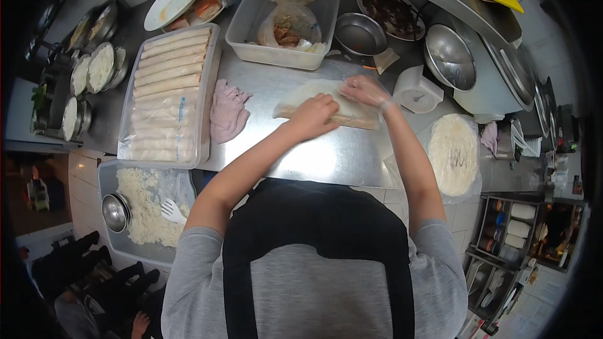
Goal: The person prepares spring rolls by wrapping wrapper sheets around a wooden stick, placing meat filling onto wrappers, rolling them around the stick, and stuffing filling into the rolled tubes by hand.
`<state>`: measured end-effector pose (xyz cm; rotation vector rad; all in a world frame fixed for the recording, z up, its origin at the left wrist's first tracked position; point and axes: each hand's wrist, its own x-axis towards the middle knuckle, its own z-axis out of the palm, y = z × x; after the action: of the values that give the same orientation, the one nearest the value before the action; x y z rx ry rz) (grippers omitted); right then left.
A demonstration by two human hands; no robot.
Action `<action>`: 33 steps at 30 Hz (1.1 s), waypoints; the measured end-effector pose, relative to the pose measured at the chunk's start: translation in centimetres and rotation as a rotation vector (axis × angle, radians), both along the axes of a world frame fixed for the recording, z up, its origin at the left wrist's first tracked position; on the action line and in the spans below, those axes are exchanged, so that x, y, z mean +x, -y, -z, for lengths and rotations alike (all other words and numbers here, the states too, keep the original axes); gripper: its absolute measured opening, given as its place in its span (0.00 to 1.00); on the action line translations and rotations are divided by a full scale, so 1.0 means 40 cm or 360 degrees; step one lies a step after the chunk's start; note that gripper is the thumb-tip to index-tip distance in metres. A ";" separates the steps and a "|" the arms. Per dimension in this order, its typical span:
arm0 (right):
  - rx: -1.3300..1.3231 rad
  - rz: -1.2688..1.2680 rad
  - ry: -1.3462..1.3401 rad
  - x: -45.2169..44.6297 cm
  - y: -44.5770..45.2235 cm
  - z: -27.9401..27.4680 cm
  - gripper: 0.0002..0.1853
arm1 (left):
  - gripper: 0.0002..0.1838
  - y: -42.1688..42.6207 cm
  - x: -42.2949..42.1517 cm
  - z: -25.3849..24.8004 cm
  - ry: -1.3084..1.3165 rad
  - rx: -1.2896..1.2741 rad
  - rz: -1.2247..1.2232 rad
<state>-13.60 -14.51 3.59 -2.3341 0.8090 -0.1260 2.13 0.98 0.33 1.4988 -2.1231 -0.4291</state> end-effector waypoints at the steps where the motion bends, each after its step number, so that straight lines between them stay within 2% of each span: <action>1: 0.0145 0.0016 -0.0139 0.022 0.022 0.021 0.22 | 0.19 0.021 -0.028 0.013 0.0006 -0.0002 0.0019; 3: 0.0292 0.0050 -0.0271 0.039 0.043 0.037 0.21 | 0.19 0.056 -0.077 0.028 -0.0141 0.0000 0.0141; 6: 0.0519 0.0133 -0.0360 0.035 0.049 0.041 0.20 | 0.17 0.051 -0.110 0.044 -0.0158 -0.0005 0.0070; 8: 0.0340 0.0004 -0.0247 0.026 0.050 0.060 0.21 | 0.17 0.052 -0.129 0.045 -0.0131 0.0025 0.0030; 13: 0.0328 0.0064 -0.0282 0.031 0.036 0.048 0.22 | 0.19 0.072 -0.183 0.051 -0.0128 -0.0104 0.0021; 20: 0.0274 0.0051 -0.0269 0.030 0.019 0.022 0.24 | 0.20 0.072 -0.205 0.046 -0.0111 0.0010 0.0011; 23: 0.0267 0.0060 -0.0274 0.029 0.026 0.039 0.24 | 0.19 0.071 -0.223 0.066 -0.0089 -0.0110 -0.0057; 25: 0.0246 0.0044 -0.0280 0.031 0.022 0.030 0.23 | 0.19 0.074 -0.208 0.064 -0.0136 -0.0185 0.0080; 27: 0.0220 0.0033 -0.0287 0.039 0.016 0.029 0.23 | 0.20 0.063 -0.168 0.054 -0.0135 -0.0171 0.0052; 29: -0.0045 0.0041 -0.0250 0.051 0.012 0.042 0.22 | 0.20 0.047 -0.110 0.034 -0.0131 -0.0158 0.0031; 31: -0.0066 0.0024 -0.0227 0.095 -0.013 0.046 0.22 | 0.21 0.026 -0.053 0.030 -0.0035 0.0057 -0.0088; 33: -0.0076 -0.0004 -0.0204 0.143 -0.049 0.049 0.22 | 0.21 0.007 -0.038 0.036 -0.0036 0.0005 -0.0156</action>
<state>-7.88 -12.54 1.62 -2.4078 0.8740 0.0054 0.62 0.69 -1.10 1.5844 -2.0223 -0.4119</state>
